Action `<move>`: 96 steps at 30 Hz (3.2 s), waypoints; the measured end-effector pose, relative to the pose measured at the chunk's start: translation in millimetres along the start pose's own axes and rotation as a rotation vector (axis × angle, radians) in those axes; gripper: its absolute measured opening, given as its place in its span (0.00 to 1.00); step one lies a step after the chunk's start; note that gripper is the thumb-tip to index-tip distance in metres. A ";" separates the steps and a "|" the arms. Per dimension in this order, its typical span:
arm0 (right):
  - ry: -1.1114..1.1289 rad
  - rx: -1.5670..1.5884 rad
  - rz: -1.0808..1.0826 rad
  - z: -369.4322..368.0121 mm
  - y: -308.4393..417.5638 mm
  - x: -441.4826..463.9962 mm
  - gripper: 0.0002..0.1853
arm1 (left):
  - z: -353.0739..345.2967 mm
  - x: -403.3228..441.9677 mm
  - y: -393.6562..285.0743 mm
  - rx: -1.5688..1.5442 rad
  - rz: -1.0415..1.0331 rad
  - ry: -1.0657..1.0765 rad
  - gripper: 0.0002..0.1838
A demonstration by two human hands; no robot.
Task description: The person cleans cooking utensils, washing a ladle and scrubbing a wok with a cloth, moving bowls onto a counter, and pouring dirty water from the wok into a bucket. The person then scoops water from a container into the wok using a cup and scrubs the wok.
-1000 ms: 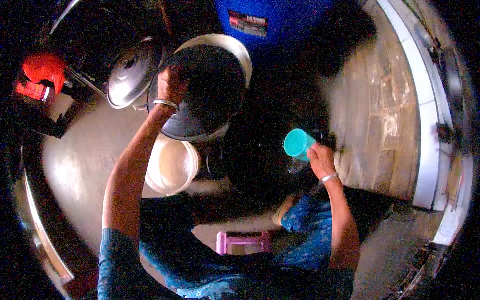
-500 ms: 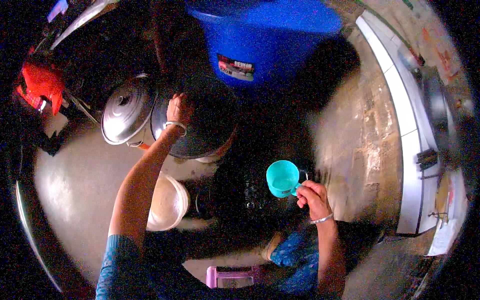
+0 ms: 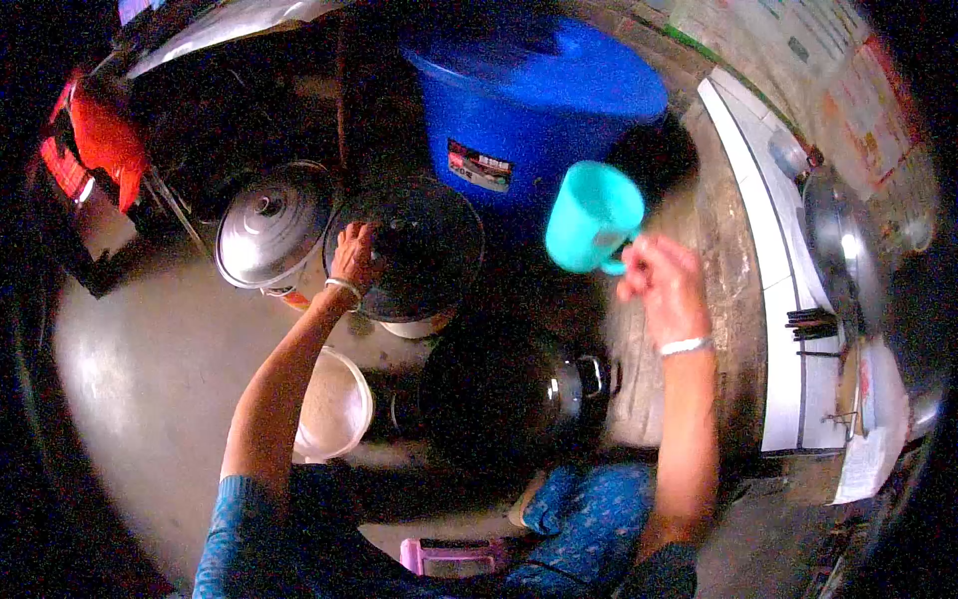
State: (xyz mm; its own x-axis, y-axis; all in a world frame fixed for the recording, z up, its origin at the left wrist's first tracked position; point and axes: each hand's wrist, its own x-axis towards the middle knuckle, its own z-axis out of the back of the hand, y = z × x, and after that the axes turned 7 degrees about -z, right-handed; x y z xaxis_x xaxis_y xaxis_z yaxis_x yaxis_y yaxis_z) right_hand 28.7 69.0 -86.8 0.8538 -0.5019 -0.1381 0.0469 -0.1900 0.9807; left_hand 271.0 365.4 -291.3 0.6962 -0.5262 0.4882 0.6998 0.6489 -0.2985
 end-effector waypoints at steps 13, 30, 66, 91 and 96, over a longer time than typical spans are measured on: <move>-0.174 0.158 0.137 -47.5 79.0 214.1 0.06 | 32.9 -77.8 4.7 -0.544 0.184 -0.001 0.14; -0.436 -0.057 0.148 -80.7 78.2 238.1 0.17 | 45.2 -67.8 20.1 -0.611 0.370 -0.222 0.10; -0.172 -1.619 -0.224 12.6 -476.7 -34.4 0.40 | -59.6 -278.3 -123.8 -0.403 0.666 0.003 0.22; 0.601 -1.157 -0.448 53.8 -472.8 -161.7 0.16 | -96.0 -251.2 -92.9 -1.223 1.397 -0.184 0.17; 0.624 -1.743 -0.300 104.9 -428.7 -90.7 0.11 | -96.1 -252.6 -91.5 -1.213 1.411 -0.177 0.16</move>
State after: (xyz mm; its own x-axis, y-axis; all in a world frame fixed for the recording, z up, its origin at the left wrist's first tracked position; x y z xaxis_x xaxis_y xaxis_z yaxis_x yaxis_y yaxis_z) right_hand -123.2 107.5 -509.2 0.7410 -0.2029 -0.6402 0.2753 0.9613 0.0139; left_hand 46.5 386.2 -466.1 0.8224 0.0891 -0.5619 -0.5306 -0.2364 -0.8140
